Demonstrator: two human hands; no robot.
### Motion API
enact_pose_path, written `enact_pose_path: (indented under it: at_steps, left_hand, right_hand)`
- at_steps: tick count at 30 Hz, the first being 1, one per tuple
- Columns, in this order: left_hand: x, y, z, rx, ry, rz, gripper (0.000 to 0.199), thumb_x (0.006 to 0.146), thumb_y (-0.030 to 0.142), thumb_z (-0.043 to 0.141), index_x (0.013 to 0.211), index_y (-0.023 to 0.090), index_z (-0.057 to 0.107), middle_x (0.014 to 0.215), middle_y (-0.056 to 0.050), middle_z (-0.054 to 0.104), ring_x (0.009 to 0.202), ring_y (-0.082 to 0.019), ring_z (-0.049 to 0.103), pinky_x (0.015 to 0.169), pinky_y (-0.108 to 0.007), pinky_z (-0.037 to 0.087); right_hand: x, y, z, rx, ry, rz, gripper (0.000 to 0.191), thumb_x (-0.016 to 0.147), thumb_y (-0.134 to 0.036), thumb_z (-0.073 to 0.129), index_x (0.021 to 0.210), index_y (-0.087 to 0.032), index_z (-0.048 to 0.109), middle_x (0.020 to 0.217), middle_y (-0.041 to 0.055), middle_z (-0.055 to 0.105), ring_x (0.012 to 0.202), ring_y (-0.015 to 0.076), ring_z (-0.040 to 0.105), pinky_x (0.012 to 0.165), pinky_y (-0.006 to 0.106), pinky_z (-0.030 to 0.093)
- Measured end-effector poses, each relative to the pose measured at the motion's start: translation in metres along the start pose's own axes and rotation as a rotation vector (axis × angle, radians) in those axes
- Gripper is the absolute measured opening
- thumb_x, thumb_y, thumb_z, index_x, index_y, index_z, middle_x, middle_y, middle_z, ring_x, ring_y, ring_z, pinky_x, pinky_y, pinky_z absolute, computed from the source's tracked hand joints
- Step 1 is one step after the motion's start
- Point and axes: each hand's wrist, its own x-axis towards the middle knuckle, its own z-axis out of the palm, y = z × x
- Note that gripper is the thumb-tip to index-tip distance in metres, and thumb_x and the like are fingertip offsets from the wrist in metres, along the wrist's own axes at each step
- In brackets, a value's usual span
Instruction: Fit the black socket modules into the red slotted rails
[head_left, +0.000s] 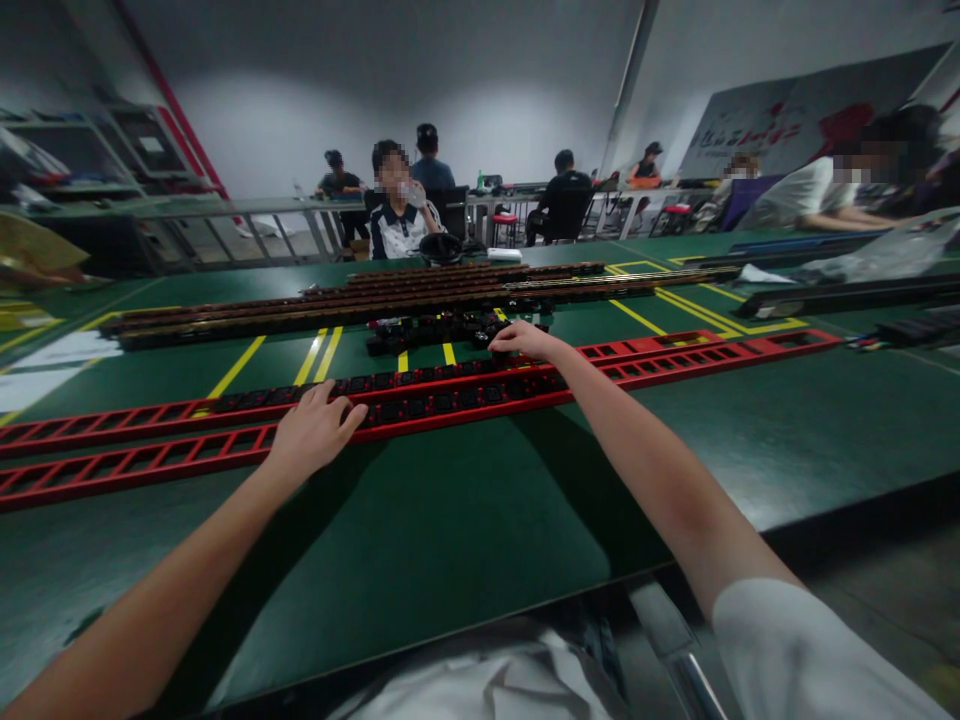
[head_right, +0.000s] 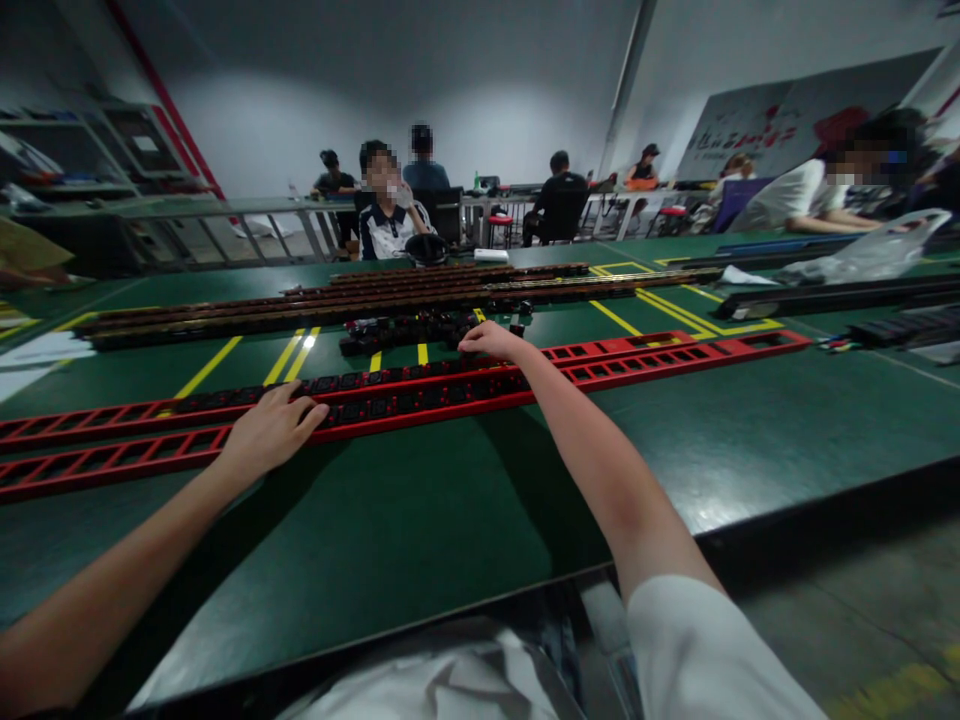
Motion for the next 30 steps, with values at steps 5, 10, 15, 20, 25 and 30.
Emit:
enact_pose_path:
  at_steps: [5,10,15,20,25,30]
  left_hand:
    - [-0.001,0.0,0.0,0.009,0.005,0.007,0.071,0.104,0.059,0.02,0.116,0.014,0.073,0.155,-0.025,0.047,0.147,-0.039,0.043,0.112,-0.057,0.047]
    - [-0.001,0.0,-0.001,0.01,0.017,0.014,0.069,0.103,0.058,0.023,0.114,0.014,0.074,0.154,-0.024,0.049,0.147,-0.039,0.044,0.112,-0.056,0.047]
    - [-0.001,0.001,-0.001,0.004,0.016,0.006,0.067,0.103,0.056,0.024,0.114,0.013,0.074,0.154,-0.025,0.048,0.146,-0.04,0.044,0.111,-0.057,0.048]
    - [-0.001,0.001,-0.001,-0.003,0.028,0.012,0.065,0.103,0.055,0.025,0.112,0.014,0.075,0.153,-0.024,0.049,0.145,-0.04,0.045,0.11,-0.058,0.049]
    - [-0.002,0.002,-0.003,0.003,0.018,0.013,0.066,0.103,0.055,0.024,0.113,0.014,0.074,0.153,-0.024,0.049,0.146,-0.039,0.043,0.111,-0.057,0.048]
    - [-0.002,0.002,-0.002,-0.029,0.032,-0.002,0.069,0.102,0.058,0.022,0.114,0.013,0.074,0.152,-0.024,0.05,0.146,-0.04,0.043,0.112,-0.057,0.047]
  right_hand:
    - [-0.008,-0.004,-0.009,-0.073,-0.083,0.06,0.03,0.087,-0.035,0.072,0.104,-0.011,0.081,0.082,0.0065,0.073,0.062,0.0122,0.056,0.059,0.026,0.041]
    - [-0.008,-0.009,-0.01,-0.115,-0.194,0.074,0.025,0.09,-0.032,0.068,0.1,-0.013,0.081,0.071,0.0032,0.066,0.053,0.0098,0.048,0.052,0.026,0.035]
    - [-0.004,-0.012,-0.005,-0.232,-0.148,0.053,0.023,0.091,-0.029,0.067,0.09,-0.011,0.081,0.068,0.0038,0.065,0.055,0.0105,0.048,0.056,0.026,0.034]
    - [-0.004,-0.016,-0.005,-0.262,-0.163,0.011,0.022,0.093,-0.023,0.062,0.093,-0.01,0.08,0.079,0.0056,0.07,0.064,0.0113,0.053,0.061,0.026,0.036]
    - [-0.003,-0.014,-0.007,-0.285,-0.143,0.027,0.019,0.089,-0.026,0.067,0.09,-0.011,0.078,0.077,0.0041,0.067,0.064,0.0119,0.051,0.063,0.027,0.036]
    - [-0.003,-0.011,0.0,-0.279,-0.121,0.064,0.018,0.091,-0.026,0.063,0.083,-0.013,0.074,0.071,0.0014,0.061,0.063,0.012,0.048,0.063,0.027,0.035]
